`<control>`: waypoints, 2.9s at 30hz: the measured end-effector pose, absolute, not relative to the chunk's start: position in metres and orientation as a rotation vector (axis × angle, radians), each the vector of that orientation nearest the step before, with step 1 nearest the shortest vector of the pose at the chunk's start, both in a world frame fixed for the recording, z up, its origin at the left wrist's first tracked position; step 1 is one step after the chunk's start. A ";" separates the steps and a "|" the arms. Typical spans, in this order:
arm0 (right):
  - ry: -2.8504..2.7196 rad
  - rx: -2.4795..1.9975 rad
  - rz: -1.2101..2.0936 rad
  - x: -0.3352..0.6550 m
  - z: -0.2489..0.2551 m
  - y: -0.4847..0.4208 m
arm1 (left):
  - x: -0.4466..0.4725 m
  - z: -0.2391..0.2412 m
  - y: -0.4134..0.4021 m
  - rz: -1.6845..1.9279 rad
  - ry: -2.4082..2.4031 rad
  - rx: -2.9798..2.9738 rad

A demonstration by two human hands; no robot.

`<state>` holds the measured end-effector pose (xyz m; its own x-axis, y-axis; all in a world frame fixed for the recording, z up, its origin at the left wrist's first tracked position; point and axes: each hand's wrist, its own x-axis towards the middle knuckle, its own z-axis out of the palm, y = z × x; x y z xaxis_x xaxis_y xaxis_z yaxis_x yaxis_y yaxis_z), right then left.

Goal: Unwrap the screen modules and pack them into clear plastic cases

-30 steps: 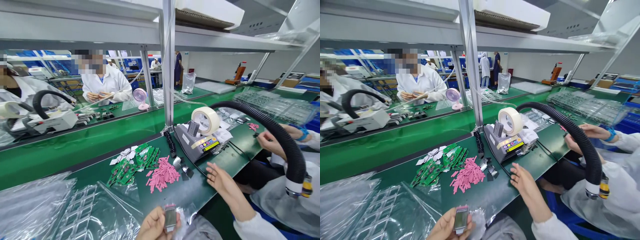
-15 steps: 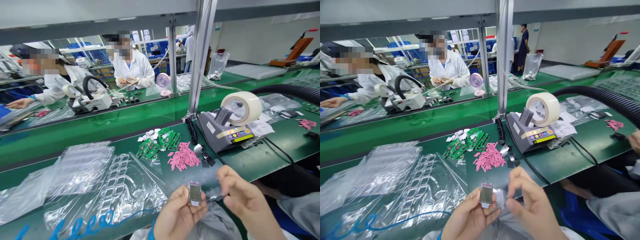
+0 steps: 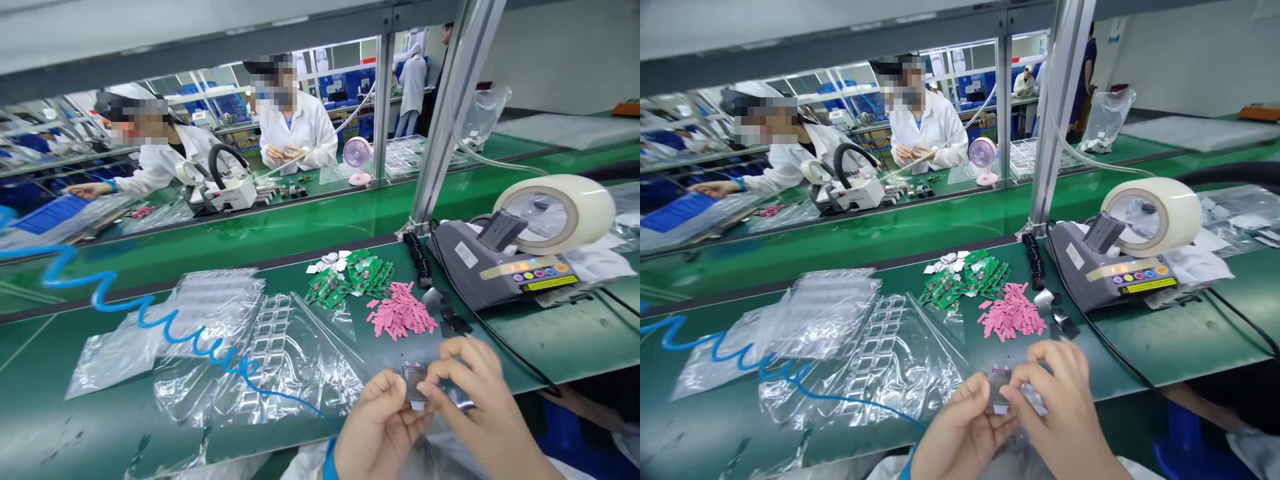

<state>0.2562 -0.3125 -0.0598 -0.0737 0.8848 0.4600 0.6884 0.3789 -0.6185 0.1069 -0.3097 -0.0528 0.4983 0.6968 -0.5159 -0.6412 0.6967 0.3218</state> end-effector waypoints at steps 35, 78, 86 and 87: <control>-2.058 -0.955 0.743 0.224 -0.020 -0.261 | 0.046 -0.045 -0.300 1.182 1.138 1.040; -2.033 -0.815 0.111 0.252 -0.022 -0.292 | 0.077 -0.025 -0.297 1.054 0.905 1.251; -2.508 -0.718 0.090 0.256 -0.016 -0.264 | 0.073 -0.022 -0.246 0.401 0.822 0.914; -2.533 -0.715 0.129 0.256 -0.021 -0.258 | 0.073 -0.024 -0.239 0.339 0.841 0.982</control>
<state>0.2557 -0.2581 -0.0208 -0.7366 0.5126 0.4413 0.4651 0.8575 -0.2198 0.0727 -0.2386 -0.0235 0.6467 0.6016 -0.4688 0.1085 0.5359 0.8373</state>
